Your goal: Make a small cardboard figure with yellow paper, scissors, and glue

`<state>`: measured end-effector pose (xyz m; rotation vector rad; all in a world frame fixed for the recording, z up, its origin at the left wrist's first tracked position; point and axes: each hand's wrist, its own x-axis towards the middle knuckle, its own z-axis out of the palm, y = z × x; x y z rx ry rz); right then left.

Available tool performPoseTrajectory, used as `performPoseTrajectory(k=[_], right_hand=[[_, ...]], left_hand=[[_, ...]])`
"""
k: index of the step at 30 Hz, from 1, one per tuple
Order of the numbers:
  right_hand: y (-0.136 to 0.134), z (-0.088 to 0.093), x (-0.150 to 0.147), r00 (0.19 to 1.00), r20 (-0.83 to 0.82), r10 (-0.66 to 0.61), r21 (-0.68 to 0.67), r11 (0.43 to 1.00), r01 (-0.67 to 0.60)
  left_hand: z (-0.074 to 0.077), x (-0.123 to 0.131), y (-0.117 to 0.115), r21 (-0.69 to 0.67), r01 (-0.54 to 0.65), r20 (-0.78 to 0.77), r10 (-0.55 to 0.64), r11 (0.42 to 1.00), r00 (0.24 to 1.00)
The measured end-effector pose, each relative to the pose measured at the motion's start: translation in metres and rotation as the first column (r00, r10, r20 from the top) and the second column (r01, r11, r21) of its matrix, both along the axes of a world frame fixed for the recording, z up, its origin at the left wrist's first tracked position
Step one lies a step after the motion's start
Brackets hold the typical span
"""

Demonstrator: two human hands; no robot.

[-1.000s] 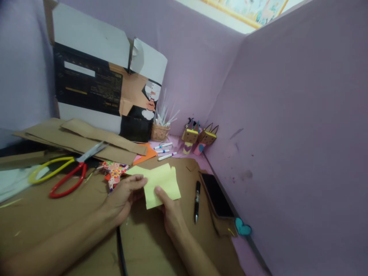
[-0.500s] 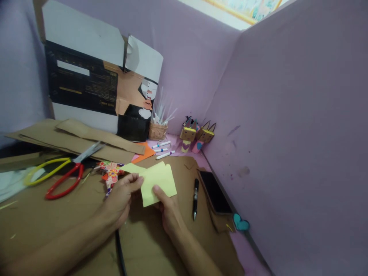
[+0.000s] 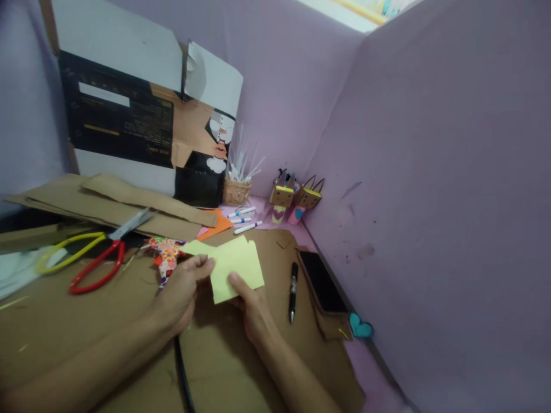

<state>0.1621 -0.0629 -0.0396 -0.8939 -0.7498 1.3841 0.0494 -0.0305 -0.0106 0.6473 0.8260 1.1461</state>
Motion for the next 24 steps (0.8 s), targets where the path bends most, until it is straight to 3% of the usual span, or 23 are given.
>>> performPoseTrajectory(k=[18,24], right_hand=[[0.000,0.004,0.002,0.999,0.038,-0.031,-0.068,0.997,0.033],[0.011,0.016,0.007,0.994,-0.055,-0.096,-0.226,0.971,0.081]], left_hand=[[0.004,-0.001,0.003,-0.025,0.032,-0.039,-0.033,0.999,0.999],[0.003,-0.005,0.005,0.081,0.079,-0.157,-0.066,0.994,0.985]])
